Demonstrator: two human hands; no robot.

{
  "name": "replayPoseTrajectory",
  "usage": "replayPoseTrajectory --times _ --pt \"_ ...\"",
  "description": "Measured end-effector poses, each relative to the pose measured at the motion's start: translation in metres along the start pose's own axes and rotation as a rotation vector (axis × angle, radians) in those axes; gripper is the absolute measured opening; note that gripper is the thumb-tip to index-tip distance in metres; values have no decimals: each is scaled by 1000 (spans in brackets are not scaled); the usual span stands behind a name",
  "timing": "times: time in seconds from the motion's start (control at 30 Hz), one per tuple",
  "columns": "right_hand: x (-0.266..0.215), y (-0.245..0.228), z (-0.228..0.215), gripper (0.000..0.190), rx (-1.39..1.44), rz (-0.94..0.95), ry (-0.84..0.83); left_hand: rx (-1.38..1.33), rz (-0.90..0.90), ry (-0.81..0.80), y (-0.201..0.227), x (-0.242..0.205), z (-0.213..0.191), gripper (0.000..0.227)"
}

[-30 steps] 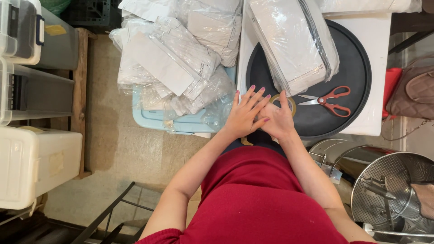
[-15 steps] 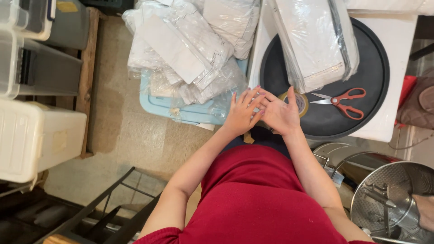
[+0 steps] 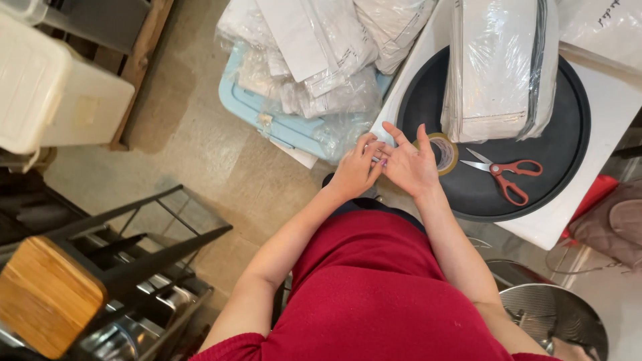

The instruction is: The person stacks white rectangular items, places them into a clear plastic bag, seals the bag with tape, and writes details on the bag with a marker. The person uses scissors to cut the tape and a marker to label the package.

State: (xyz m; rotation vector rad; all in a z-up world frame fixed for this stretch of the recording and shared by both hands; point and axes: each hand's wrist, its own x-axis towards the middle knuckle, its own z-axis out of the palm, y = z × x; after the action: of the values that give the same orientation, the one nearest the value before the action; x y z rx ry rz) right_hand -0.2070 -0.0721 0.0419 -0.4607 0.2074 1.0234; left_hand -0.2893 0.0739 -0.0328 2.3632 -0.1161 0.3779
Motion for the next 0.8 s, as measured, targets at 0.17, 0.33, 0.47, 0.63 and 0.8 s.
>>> replayPoseTrajectory --times 0.17,0.33,0.47,0.63,0.8 --pt "-21 0 -23 75 4 75 -19 10 -54 11 27 -21 12 30" --pt "-39 7 -48 75 -9 153 9 16 -136 4 55 -45 22 26" --pt "-47 19 -63 70 37 238 22 5 -215 38 69 -66 27 24" --pt "-54 28 -63 68 26 310 14 -2 -300 79 77 -85 30 21" --pt "-55 30 -59 67 9 370 8 -54 -363 105 89 -91 25 21"
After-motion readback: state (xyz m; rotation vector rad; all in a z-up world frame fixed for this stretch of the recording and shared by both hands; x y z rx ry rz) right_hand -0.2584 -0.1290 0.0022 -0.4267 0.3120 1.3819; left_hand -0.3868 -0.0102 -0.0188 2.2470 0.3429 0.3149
